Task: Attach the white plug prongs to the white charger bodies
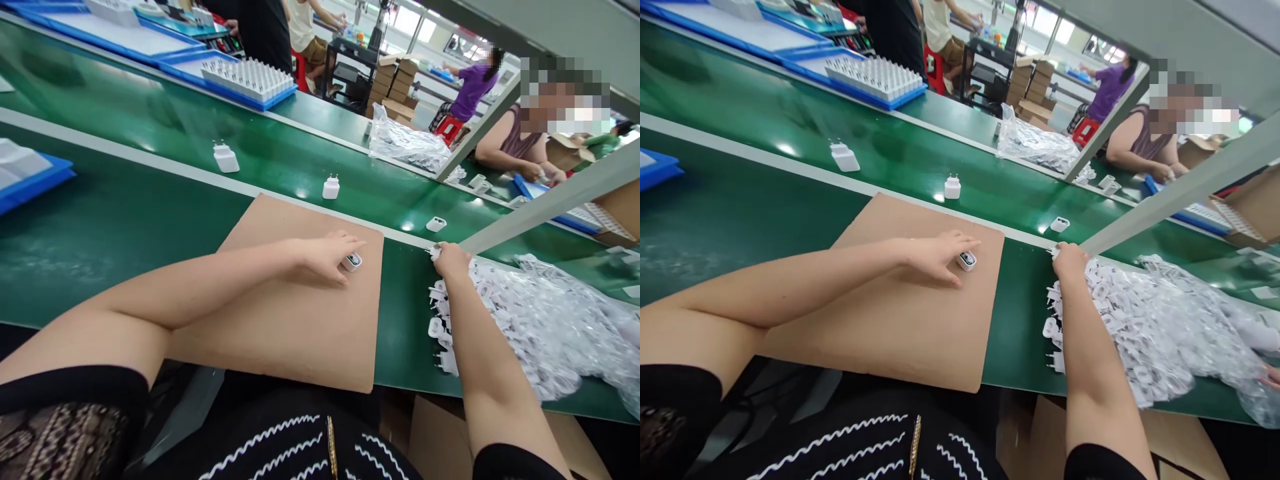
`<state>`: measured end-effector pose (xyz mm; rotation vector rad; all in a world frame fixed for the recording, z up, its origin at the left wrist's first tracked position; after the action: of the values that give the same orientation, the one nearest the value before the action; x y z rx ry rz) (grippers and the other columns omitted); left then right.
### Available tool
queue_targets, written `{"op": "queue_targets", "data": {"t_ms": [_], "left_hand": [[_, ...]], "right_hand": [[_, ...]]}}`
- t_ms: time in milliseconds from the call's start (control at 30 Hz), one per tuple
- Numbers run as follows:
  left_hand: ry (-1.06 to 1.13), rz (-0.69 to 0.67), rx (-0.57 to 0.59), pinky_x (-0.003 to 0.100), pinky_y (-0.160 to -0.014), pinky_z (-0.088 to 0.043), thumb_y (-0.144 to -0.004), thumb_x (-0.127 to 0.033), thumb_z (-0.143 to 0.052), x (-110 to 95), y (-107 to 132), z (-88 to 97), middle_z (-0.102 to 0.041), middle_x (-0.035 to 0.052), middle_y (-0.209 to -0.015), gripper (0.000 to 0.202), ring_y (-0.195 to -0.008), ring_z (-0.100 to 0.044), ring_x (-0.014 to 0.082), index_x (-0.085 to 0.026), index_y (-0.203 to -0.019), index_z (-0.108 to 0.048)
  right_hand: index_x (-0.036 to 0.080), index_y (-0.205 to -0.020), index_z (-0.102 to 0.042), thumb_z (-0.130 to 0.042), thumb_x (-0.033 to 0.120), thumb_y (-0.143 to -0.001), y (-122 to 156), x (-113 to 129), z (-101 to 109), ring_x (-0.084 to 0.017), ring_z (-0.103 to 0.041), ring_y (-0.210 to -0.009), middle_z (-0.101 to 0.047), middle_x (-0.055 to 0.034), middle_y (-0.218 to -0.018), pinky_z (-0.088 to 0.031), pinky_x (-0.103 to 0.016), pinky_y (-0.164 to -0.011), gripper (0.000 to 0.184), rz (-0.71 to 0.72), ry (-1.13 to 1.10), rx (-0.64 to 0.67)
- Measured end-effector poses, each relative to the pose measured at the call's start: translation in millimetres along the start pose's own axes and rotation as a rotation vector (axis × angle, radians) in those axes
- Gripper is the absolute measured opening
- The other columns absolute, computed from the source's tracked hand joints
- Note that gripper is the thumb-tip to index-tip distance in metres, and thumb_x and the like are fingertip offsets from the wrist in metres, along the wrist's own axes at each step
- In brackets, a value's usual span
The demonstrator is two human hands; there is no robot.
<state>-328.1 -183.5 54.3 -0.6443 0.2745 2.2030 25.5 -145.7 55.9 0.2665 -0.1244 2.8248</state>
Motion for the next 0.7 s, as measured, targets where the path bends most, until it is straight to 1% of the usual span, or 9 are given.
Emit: {"op": "queue_targets", "data": {"t_ms": [100, 167, 233, 333, 400, 467, 533, 600, 700], "left_hand": [[0.009, 0.052, -0.096, 0.044, -0.109, -0.044, -0.087, -0.029, -0.064, -11.3, 6.5, -26.4, -0.065, 0.0148, -0.135, 0.045, -0.129, -0.053, 0.033, -0.018, -0.131, -0.061], [0.05, 0.062, -0.151, 0.044, -0.102, -0.048, -0.09, -0.028, -0.063, -17.5, 9.2, -40.7, -0.069, 0.0144, -0.121, 0.029, -0.117, -0.059, 0.0317, -0.017, -0.116, -0.066], [0.114, 0.059, -0.188, 0.044, -0.099, -0.051, -0.089, -0.032, -0.068, -24.4, 14.9, -52.9, -0.07, 0.0125, -0.114, 0.025, -0.112, -0.062, 0.0312, -0.018, -0.11, -0.067], [0.244, 0.097, -0.303, 0.044, -0.1, -0.052, -0.081, -0.037, -0.078, -32.7, 29.1, -66.6, -0.068, 0.0114, -0.121, 0.041, -0.116, -0.062, 0.0314, -0.02, -0.116, -0.066], [0.333, 0.124, -0.373, 0.044, -0.099, -0.053, -0.078, -0.038, -0.081, -35.5, 38.1, -73.6, -0.068, 0.0111, -0.12, 0.045, -0.114, -0.062, 0.0304, -0.02, -0.116, -0.066], [0.407, 0.117, -0.402, 0.042, -0.094, -0.054, -0.082, -0.036, -0.077, -36.5, 43.5, -79.0, -0.07, 0.0091, -0.11, 0.032, -0.106, -0.064, 0.0275, -0.02, -0.109, -0.068], [0.463, 0.099, -0.427, 0.041, -0.091, -0.054, -0.084, -0.033, -0.074, -35.5, 45.6, -82.1, -0.07, 0.0074, -0.104, 0.025, -0.1, -0.064, 0.0255, -0.02, -0.105, -0.07], [0.494, 0.086, -0.466, 0.039, -0.088, -0.054, -0.079, -0.033, -0.08, -33.5, 45.9, -83.1, -0.07, 0.0073, -0.105, 0.032, -0.099, -0.064, 0.025, -0.019, -0.107, -0.07], [0.499, 0.048, -0.502, 0.037, -0.085, -0.053, -0.08, -0.031, -0.079, -32.1, 44.9, -83.0, -0.071, 0.0066, -0.098, 0.025, -0.094, -0.065, 0.0233, -0.018, -0.1, -0.07]], "right_hand": [[0.015, -0.124, -0.072, -0.063, 0.018, -0.086, 28.9, 15.5, 1.7, -0.029, -0.069, -0.111, -0.073, -0.0166, -0.119, -0.049, -0.044, -0.101, 0.04, 0.044, -0.177, 0.027], [0.02, -0.124, -0.071, -0.064, 0.025, -0.087, 59.1, 27.7, 0.4, -0.023, -0.073, -0.1, -0.076, -0.0092, -0.112, -0.056, -0.039, -0.091, 0.038, 0.062, -0.441, 0.094], [0.02, -0.113, -0.074, -0.074, 0.03, -0.079, 94.0, 40.2, -3.6, -0.024, -0.074, -0.101, -0.076, -0.0087, -0.113, -0.059, -0.04, -0.091, 0.035, 0.045, -1.008, 0.259], [0.021, -0.097, -0.076, -0.088, 0.039, -0.066, 140.8, 54.9, -8.9, -0.026, -0.074, -0.101, -0.077, -0.008, -0.108, -0.062, -0.041, -0.091, 0.037, -0.009, -1.427, 0.416], [0.022, -0.093, -0.076, -0.091, 0.045, -0.063, 161.7, 61.3, -13.0, -0.025, -0.074, -0.096, -0.078, -0.0069, -0.102, -0.063, -0.04, -0.086, 0.041, -0.057, -1.468, 0.413], [0.023, -0.091, -0.076, -0.092, 0.048, -0.06, 174.4, 68.1, -16.5, -0.024, -0.073, -0.093, -0.079, -0.0063, -0.1, -0.062, -0.039, -0.081, 0.043, -0.072, -1.455, 0.357], [0.023, -0.088, -0.075, -0.094, 0.043, -0.058, 181.8, 75.4, -18.0, -0.022, -0.072, -0.092, -0.079, -0.0061, -0.104, -0.059, -0.035, -0.078, 0.041, -0.042, -1.428, 0.268], [0.022, -0.088, -0.075, -0.094, 0.035, -0.057, 186.3, 82.3, -18.0, -0.017, -0.069, -0.085, -0.078, -0.0057, -0.11, -0.055, -0.029, -0.071, 0.039, -0.001, -1.407, 0.199], [0.024, -0.102, -0.074, -0.089, 0.032, -0.065, 189.5, 88.5, -18.9, -0.012, -0.062, -0.07, -0.078, -0.0043, -0.111, -0.047, -0.025, -0.059, 0.041, 0.007, -1.396, 0.237]]}}
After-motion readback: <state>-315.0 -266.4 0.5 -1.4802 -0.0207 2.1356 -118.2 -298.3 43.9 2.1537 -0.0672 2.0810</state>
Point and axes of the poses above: each hand's wrist, its own y-axis away from the middle knuckle, its own z-axis out of the back of the hand, x = y × z, the point moved 3 cm from there along -y, towards the middle knuckle
